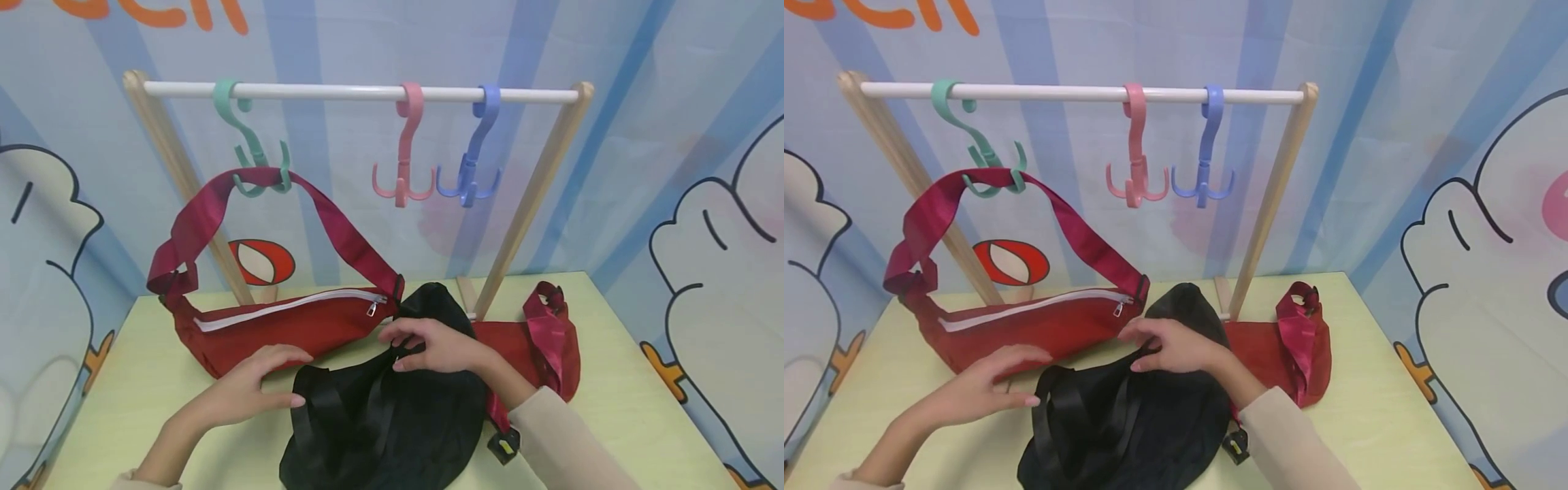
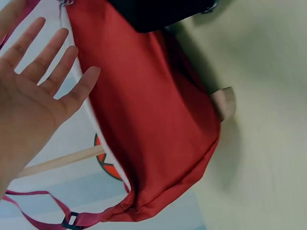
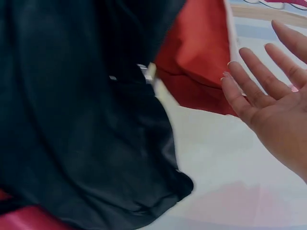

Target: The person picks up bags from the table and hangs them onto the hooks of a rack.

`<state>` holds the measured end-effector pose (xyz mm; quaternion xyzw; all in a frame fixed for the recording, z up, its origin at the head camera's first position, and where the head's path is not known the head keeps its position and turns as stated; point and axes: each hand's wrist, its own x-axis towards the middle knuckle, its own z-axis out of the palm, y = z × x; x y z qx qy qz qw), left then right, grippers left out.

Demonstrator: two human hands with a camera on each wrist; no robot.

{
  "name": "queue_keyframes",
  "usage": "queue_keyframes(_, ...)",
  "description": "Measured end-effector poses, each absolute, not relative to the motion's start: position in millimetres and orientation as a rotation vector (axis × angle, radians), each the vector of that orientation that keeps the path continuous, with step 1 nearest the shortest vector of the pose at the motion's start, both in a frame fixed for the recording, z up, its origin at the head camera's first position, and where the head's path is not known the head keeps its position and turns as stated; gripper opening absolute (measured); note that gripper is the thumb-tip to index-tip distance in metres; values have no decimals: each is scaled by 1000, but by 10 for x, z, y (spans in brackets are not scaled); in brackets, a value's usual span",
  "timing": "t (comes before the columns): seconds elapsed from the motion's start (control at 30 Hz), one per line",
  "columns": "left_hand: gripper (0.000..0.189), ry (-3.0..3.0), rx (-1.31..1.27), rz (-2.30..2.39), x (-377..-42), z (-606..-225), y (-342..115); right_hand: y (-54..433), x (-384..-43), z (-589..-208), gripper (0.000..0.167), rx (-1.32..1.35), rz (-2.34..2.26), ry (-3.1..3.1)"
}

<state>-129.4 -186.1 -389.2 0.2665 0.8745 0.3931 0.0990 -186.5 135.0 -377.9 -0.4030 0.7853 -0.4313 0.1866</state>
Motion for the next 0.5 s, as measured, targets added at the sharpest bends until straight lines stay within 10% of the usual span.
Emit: queue_keyframes(0.5, 70, 2365, 921, 1095, -1320, -4070, -1740, 1262, -1641, -4461, 59, -1139, -931, 2116)
